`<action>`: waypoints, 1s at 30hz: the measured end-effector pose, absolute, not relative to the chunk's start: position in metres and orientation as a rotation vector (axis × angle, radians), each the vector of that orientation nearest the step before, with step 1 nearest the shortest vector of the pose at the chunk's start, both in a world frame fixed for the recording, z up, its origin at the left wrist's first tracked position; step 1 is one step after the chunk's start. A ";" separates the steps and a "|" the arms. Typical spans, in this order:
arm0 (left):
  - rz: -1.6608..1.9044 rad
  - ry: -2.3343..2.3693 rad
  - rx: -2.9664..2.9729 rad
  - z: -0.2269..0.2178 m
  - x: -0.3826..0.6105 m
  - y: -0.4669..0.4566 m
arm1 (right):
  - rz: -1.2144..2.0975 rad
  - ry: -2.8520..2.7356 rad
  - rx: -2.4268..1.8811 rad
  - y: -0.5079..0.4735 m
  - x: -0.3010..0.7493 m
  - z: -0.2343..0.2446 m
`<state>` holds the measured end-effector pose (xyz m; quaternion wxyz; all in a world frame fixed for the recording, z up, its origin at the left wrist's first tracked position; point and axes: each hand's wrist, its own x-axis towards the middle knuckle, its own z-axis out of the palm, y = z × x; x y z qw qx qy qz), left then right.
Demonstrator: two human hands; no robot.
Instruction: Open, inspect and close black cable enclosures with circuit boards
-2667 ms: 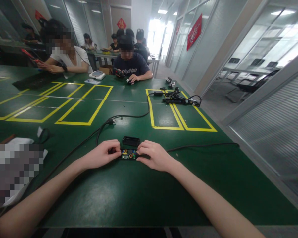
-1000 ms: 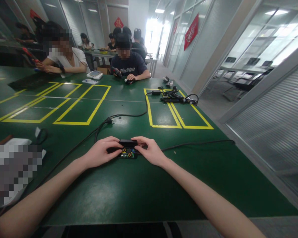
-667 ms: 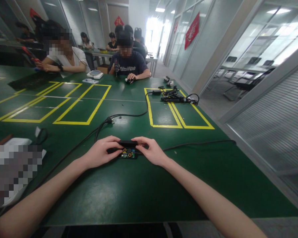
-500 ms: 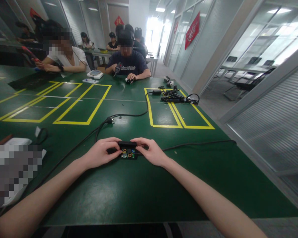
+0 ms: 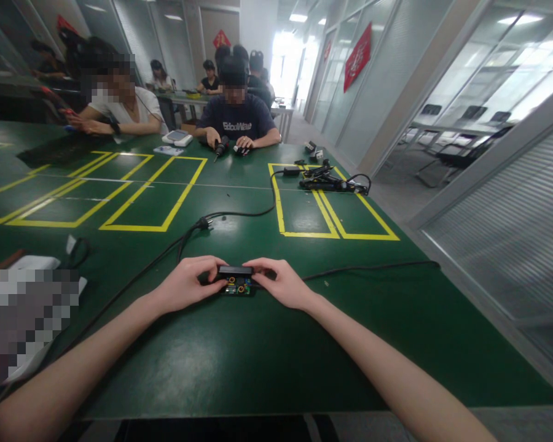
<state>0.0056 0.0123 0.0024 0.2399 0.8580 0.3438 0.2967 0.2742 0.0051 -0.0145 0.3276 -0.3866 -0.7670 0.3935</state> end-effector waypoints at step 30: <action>0.641 0.985 2.417 0.003 0.007 0.008 | 0.608 -2.370 -0.704 0.004 0.282 -0.013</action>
